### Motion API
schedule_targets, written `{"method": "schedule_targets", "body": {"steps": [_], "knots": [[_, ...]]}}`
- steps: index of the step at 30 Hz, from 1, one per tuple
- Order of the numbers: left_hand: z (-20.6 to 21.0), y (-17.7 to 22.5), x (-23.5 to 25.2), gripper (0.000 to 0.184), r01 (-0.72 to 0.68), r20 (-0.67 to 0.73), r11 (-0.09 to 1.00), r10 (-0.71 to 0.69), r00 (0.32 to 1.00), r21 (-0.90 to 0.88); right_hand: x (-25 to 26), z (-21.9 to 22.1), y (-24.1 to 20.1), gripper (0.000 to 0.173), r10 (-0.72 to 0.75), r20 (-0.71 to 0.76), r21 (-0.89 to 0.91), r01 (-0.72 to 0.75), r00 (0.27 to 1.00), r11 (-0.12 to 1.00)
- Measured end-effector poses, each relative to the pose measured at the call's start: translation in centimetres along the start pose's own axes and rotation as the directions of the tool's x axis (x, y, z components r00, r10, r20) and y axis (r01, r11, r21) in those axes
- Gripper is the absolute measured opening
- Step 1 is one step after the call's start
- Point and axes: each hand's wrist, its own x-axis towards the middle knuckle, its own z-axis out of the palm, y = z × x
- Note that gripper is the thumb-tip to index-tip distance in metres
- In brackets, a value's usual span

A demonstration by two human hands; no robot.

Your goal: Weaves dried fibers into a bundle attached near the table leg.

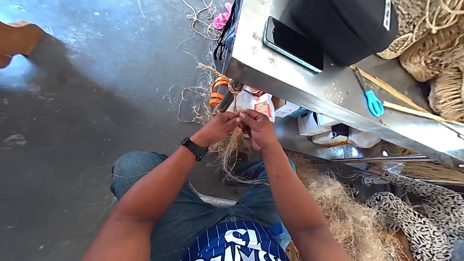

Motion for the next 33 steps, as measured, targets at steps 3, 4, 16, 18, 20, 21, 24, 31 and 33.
{"method": "schedule_targets", "body": {"steps": [3,4,16,18,20,21,24,31,33], "knots": [[0.0,-0.1,0.1,0.016,-0.003,-0.045,0.999,0.005,0.999,0.045,-0.1,-0.2,0.0,0.017,-0.054,-0.032,-0.032,0.053,0.998,0.998],[-0.1,-0.1,0.1,0.015,-0.007,-0.046,0.998,0.010,0.999,0.064,-0.2,-0.4,0.0,0.018,-0.065,-0.046,-0.043,0.063,0.997,0.997],[0.5,0.0,0.2,0.045,-0.084,0.039,0.991,0.089,0.995,-0.104,-1.8,-1.7,-0.5,0.023,0.020,-0.019,-0.026,-0.020,1.000,0.999],[0.4,0.3,-0.1,0.038,-0.062,0.064,0.991,0.070,0.995,-0.115,-1.5,-1.7,-0.5,0.024,0.038,-0.005,0.005,-0.038,0.999,0.999],[0.4,0.3,-0.2,0.030,-0.062,0.069,0.986,0.074,0.995,-0.152,-1.3,-1.8,-0.5,0.021,0.070,0.017,0.048,-0.070,0.997,0.996],[0.5,0.2,-0.2,0.027,-0.066,0.067,0.983,0.079,0.995,-0.174,-1.2,-1.9,-0.4,0.019,0.087,0.035,0.084,-0.089,0.996,0.992],[0.4,-0.5,0.0,0.019,-0.074,0.034,0.976,0.083,0.996,-0.203,-1.0,-2.0,0.1,0.013,0.110,0.095,0.179,-0.125,0.989,0.976],[0.8,-0.9,0.2,0.008,-0.096,-0.049,0.970,0.087,0.995,-0.224,-1.4,-1.8,0.2,0.006,0.162,0.145,0.230,-0.193,0.976,0.954],[0.9,-1.0,0.2,0.008,-0.094,-0.071,0.971,0.080,0.994,-0.221,-2.4,-1.8,0.0,0.005,0.186,0.141,0.179,-0.210,0.972,0.961]]}}
